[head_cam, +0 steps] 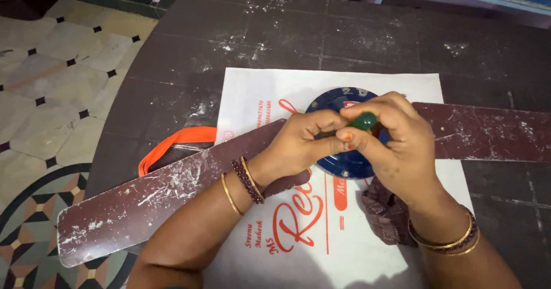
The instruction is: The person uses a green screwdriver to tighten screws on the blue motor housing of a ceiling fan. They wipe the motor housing with a cloth and continue adjusting internal components while the fan blades remain attached.
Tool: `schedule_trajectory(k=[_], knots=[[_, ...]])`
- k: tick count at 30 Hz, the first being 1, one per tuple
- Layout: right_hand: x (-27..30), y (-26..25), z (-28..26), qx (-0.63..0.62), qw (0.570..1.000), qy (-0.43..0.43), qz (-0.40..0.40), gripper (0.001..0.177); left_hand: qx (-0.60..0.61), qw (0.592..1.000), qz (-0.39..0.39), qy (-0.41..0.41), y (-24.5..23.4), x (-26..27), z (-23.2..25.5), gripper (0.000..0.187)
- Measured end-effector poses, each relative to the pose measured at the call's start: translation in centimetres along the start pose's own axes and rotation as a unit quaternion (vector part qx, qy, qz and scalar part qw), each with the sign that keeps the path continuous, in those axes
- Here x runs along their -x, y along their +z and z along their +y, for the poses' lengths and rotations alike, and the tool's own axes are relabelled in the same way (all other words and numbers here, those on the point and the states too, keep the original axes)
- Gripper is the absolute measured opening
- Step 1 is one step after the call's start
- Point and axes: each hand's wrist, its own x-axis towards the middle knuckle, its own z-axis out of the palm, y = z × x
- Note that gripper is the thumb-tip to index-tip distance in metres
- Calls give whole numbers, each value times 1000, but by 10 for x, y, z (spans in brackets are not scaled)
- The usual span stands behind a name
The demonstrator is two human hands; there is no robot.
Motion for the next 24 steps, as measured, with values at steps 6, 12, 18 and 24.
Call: schedule_trajectory(k=[6, 12, 18, 24], knots=[[0, 1, 1, 20, 1000, 1, 10, 28, -22, 1000, -3, 7, -4, -1, -6, 10], [2, 6, 5, 4, 1000, -15, 22, 27, -54, 998, -6, -9, -7, 1, -3, 10], [3, 11, 8, 9, 999, -12, 41, 28, 2, 999, -28, 21, -10, -1, -2, 11], [3, 13, 7, 8, 999, -4, 49, 28, -2, 999, -24, 37, -11, -1, -4, 11]])
